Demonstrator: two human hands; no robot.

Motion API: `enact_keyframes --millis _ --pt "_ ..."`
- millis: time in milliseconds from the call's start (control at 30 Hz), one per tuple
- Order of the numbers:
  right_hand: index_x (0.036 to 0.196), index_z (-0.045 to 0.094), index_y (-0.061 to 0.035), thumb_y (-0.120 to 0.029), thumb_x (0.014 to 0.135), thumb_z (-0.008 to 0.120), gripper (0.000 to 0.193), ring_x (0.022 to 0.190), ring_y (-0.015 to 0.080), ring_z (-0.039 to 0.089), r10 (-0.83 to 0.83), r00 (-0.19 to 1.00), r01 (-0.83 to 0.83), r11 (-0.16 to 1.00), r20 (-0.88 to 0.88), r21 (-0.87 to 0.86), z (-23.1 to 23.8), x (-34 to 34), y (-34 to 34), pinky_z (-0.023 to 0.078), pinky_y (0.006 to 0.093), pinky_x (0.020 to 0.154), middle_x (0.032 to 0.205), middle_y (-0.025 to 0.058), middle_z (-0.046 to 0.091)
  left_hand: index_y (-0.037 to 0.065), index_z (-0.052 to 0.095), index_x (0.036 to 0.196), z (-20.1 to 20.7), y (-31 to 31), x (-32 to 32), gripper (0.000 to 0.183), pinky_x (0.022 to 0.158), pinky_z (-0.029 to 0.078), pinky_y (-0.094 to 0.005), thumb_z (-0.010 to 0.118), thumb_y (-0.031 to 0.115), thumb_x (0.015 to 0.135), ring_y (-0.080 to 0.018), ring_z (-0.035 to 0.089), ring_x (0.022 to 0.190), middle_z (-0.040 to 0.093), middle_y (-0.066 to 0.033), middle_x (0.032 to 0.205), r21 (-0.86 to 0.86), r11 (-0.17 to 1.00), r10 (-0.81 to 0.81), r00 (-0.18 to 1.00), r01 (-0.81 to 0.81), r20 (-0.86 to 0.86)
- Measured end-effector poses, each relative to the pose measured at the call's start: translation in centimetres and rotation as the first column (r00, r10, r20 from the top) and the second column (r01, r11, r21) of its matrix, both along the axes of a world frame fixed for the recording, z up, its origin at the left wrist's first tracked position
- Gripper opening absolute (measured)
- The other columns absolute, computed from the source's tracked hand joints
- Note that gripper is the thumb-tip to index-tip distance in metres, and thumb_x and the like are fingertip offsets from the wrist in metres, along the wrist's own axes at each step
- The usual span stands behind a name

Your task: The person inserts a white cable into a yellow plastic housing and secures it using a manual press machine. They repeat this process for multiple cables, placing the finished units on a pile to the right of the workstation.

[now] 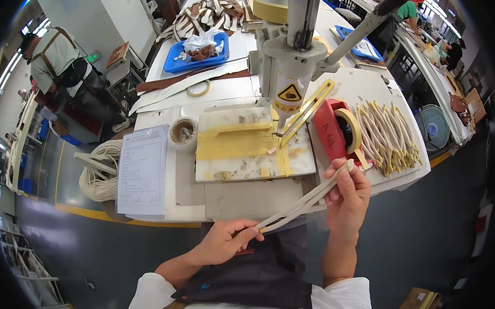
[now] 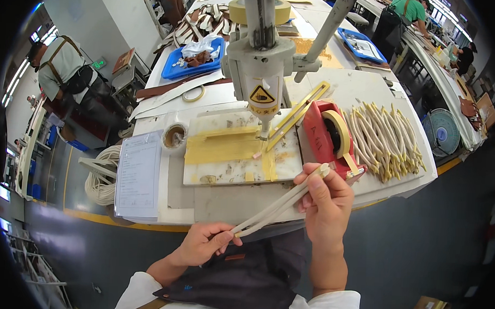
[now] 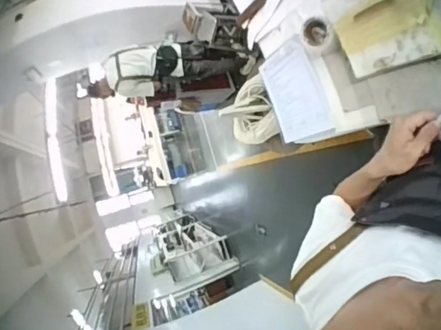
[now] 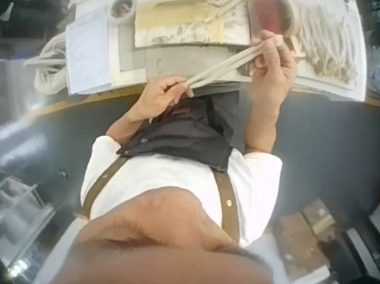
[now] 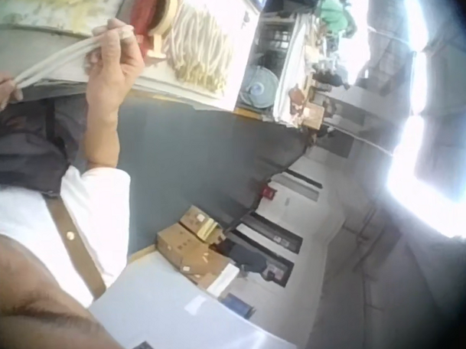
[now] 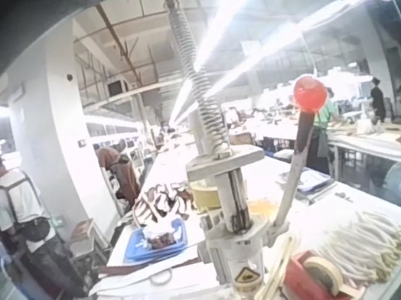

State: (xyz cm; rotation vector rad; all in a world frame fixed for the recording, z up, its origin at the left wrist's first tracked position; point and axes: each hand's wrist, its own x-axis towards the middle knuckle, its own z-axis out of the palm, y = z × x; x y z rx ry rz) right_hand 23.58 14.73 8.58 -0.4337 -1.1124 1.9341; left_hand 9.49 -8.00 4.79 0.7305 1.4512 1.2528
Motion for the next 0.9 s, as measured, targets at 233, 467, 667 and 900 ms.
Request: enact_keyframes --millis 233,467,667,900 --pt "0.117 0.067 0.0027 -0.013 0.101 0.063 0.023 0.06 0.003 0.052 -0.026 1.0 0.026 0.999 -0.01 -0.045 -0.3 -0.3 1.3 0.047 0.0212 0.051 0.093 0.0079 0.072 -0.001 0.07 0.115 0.7 0.6 0.8 0.024 0.062 0.048 -0.0218 0.057 0.016 0.104 -0.0057 0.058 0.069 0.072 -0.0029 0.09 0.014 0.999 0.039 0.986 -0.037 -0.164" --pt "0.118 0.067 0.0031 -0.012 0.101 0.063 0.023 0.059 0.003 0.051 -0.03 1.0 0.03 0.999 0.0 -0.038 -0.4 -0.1 1.5 0.048 0.022 0.052 0.094 0.0077 0.071 -0.001 0.071 0.113 0.0 0.7 0.9 0.022 0.068 0.051 -0.0254 0.057 0.013 0.102 -0.0103 0.064 0.074 0.071 -0.005 0.085 0.085 0.996 0.059 0.948 -0.034 -0.314" --pt "0.117 0.067 0.0075 -0.01 0.099 0.065 0.025 0.067 0.01 0.061 0.006 0.999 -0.006 1.0 0.046 0.017 -0.1 1.2 1.5 0.052 0.0254 0.057 0.096 0.0128 0.072 0.0 0.071 0.109 -0.4 0.8 0.6 0.021 0.062 0.05 -0.0261 0.056 0.009 0.1 -0.011 0.061 0.067 0.068 -0.0055 0.081 0.154 0.987 0.102 0.89 -0.037 -0.445" --pt "0.102 0.071 0.0085 0.0 0.093 0.065 0.014 0.078 0.0175 0.068 -0.468 0.849 0.528 0.761 -0.246 0.377 3.2 6.8 7.6 0.056 0.0283 0.07 0.106 0.018 0.07 -0.002 0.073 0.102 0.0 -0.7 0.0 0.019 0.056 0.044 -0.024 0.057 0.008 0.098 -0.0086 0.057 0.06 0.067 -0.0051 0.073 0.24 0.956 0.252 0.896 -0.17 -0.366"
